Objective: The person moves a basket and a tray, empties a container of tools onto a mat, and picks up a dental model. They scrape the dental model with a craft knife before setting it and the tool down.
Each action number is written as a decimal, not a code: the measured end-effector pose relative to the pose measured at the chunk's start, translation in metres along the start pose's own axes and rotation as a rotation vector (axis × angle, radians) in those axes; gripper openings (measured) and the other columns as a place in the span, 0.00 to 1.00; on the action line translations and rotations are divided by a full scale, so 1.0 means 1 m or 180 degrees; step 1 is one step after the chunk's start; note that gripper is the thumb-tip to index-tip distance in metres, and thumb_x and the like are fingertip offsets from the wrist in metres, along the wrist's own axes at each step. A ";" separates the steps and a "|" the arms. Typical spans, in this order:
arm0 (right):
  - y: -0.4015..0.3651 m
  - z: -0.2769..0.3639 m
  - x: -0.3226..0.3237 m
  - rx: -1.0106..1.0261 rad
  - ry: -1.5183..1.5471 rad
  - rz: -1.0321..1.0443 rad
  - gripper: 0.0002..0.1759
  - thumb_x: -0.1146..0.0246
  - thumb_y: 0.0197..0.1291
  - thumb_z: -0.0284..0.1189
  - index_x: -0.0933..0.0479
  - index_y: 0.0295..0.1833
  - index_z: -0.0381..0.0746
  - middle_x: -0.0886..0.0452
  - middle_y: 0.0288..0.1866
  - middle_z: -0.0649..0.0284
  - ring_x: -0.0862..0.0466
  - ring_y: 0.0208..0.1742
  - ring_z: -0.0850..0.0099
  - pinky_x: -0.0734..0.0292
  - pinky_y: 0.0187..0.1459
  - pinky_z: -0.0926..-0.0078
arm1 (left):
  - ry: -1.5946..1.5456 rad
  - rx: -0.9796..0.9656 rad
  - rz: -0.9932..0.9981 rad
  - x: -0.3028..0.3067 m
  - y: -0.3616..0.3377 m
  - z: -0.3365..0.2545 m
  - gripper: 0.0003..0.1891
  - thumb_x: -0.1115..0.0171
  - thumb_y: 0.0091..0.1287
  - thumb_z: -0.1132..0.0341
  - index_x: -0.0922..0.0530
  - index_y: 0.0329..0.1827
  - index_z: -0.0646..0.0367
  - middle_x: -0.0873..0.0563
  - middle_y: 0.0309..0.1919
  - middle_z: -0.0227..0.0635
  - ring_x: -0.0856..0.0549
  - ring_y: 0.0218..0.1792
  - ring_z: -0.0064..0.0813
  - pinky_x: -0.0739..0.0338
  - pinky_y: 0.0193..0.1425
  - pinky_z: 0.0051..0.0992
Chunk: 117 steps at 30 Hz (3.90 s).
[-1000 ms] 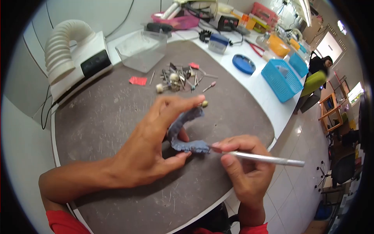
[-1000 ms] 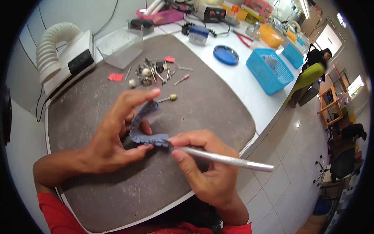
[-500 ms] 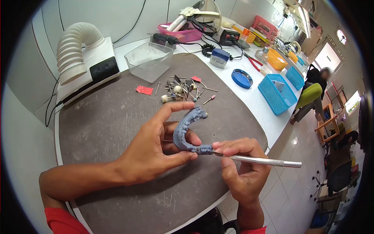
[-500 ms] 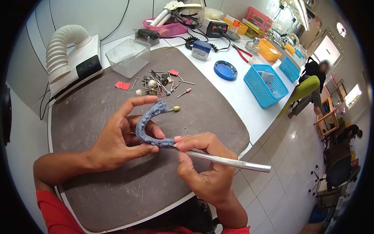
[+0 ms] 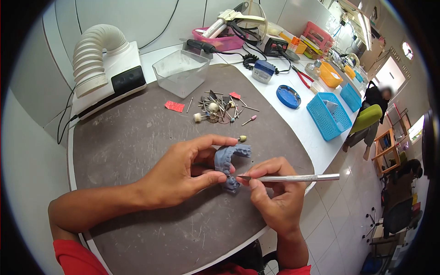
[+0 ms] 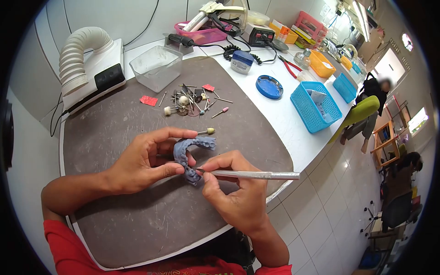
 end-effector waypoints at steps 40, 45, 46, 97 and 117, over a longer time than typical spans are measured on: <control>0.004 0.010 -0.004 0.0277 -0.0476 0.0150 0.08 0.31 0.55 0.17 0.17 0.41 0.33 0.12 0.39 0.58 0.12 0.38 0.72 0.18 0.42 0.76 | 0.0093 -0.0088 0.0029 0.000 -0.003 0.001 0.32 0.30 0.67 0.78 0.31 0.74 0.62 0.19 0.62 0.40 0.14 0.57 0.27 0.18 0.64 0.28; 0.008 0.018 -0.003 0.0511 -0.0674 0.0260 0.08 0.30 0.53 0.15 0.17 0.40 0.33 0.12 0.38 0.58 0.11 0.38 0.70 0.17 0.41 0.75 | 0.0081 -0.0118 0.0093 0.000 -0.003 0.001 0.31 0.31 0.68 0.79 0.31 0.74 0.62 0.20 0.65 0.41 0.14 0.58 0.27 0.17 0.65 0.28; 0.010 0.021 -0.004 0.0645 -0.0780 0.0326 0.09 0.30 0.52 0.15 0.16 0.40 0.33 0.12 0.38 0.57 0.10 0.38 0.69 0.17 0.41 0.75 | 0.0079 -0.0122 0.0095 0.001 -0.002 0.001 0.31 0.31 0.68 0.79 0.31 0.74 0.62 0.20 0.65 0.41 0.14 0.58 0.27 0.17 0.65 0.28; 0.019 0.017 0.001 -0.0265 -0.0468 0.0817 0.07 0.31 0.57 0.20 0.17 0.41 0.32 0.12 0.36 0.62 0.11 0.38 0.76 0.16 0.43 0.78 | 0.0753 -0.0600 0.0308 -0.001 -0.003 -0.008 0.32 0.29 0.66 0.77 0.29 0.74 0.60 0.20 0.67 0.41 0.14 0.61 0.33 0.15 0.64 0.34; 0.002 -0.004 -0.001 -0.0865 0.0574 0.0369 0.08 0.30 0.66 0.23 0.18 0.46 0.29 0.12 0.39 0.59 0.12 0.39 0.77 0.17 0.42 0.82 | 0.0661 -0.0458 0.0075 0.003 -0.008 -0.004 0.33 0.28 0.66 0.76 0.33 0.73 0.57 0.15 0.55 0.42 0.12 0.56 0.30 0.13 0.59 0.31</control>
Point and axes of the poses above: each hand's wrist, its own y-axis towards the middle knuckle, its own x-axis out of the back of the hand, z = x × y, the point moved 6 cm from there along y, towards the middle knuckle
